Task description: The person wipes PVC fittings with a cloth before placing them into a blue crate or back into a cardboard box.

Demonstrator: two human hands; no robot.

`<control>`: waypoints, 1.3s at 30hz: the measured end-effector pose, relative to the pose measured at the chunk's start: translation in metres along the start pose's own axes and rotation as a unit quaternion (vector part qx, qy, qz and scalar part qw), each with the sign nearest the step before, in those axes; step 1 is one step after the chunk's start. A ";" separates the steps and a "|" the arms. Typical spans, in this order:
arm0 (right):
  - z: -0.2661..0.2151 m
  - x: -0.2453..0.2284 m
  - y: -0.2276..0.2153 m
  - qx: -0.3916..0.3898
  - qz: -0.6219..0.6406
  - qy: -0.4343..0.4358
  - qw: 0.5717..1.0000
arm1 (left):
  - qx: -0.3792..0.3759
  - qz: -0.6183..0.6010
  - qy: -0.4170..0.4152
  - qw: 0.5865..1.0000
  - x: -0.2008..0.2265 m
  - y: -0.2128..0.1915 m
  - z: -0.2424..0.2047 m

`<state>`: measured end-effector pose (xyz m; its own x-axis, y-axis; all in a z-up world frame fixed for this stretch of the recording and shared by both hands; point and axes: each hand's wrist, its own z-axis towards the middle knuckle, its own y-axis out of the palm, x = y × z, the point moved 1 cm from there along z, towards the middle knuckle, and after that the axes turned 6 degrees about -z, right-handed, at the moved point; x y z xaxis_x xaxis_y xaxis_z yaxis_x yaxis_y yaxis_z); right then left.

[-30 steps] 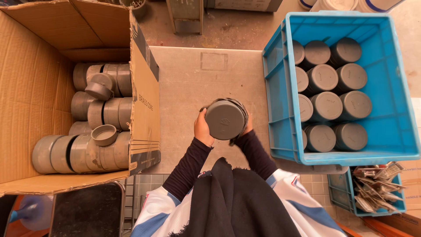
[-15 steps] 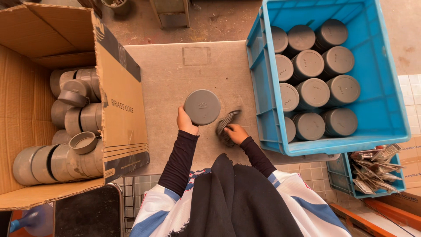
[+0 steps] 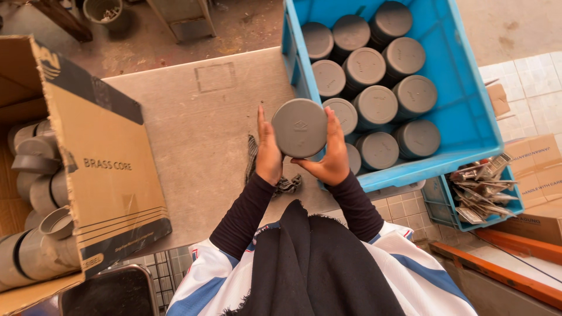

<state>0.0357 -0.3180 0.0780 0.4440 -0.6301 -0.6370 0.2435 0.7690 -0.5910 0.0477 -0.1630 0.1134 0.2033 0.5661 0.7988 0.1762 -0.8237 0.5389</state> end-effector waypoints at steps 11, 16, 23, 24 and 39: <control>0.021 0.097 -0.128 0.019 -0.001 0.000 1.000 | -0.305 0.459 0.151 0.821 -0.069 0.084 0.063; -0.004 0.123 -0.150 -0.017 0.103 0.046 0.993 | -0.399 0.571 0.076 0.714 -0.092 0.129 0.074; -0.021 0.149 -0.140 -0.306 0.046 0.277 0.910 | -0.436 0.663 0.010 0.609 -0.117 0.121 0.074; -0.015 0.150 -0.136 -0.368 -0.005 0.272 0.889 | -0.440 0.673 0.003 0.594 -0.117 0.120 0.073; -0.007 0.179 -0.075 -0.490 -0.046 0.443 0.749 | -0.408 0.804 0.242 0.360 -0.152 0.107 0.047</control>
<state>0.0911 -0.4890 0.0049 -0.3871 -0.8342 -0.3928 -0.7055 0.5423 -0.4563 0.0812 -0.3358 0.0374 -0.8143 -0.5715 0.1014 -0.1765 0.0773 -0.9813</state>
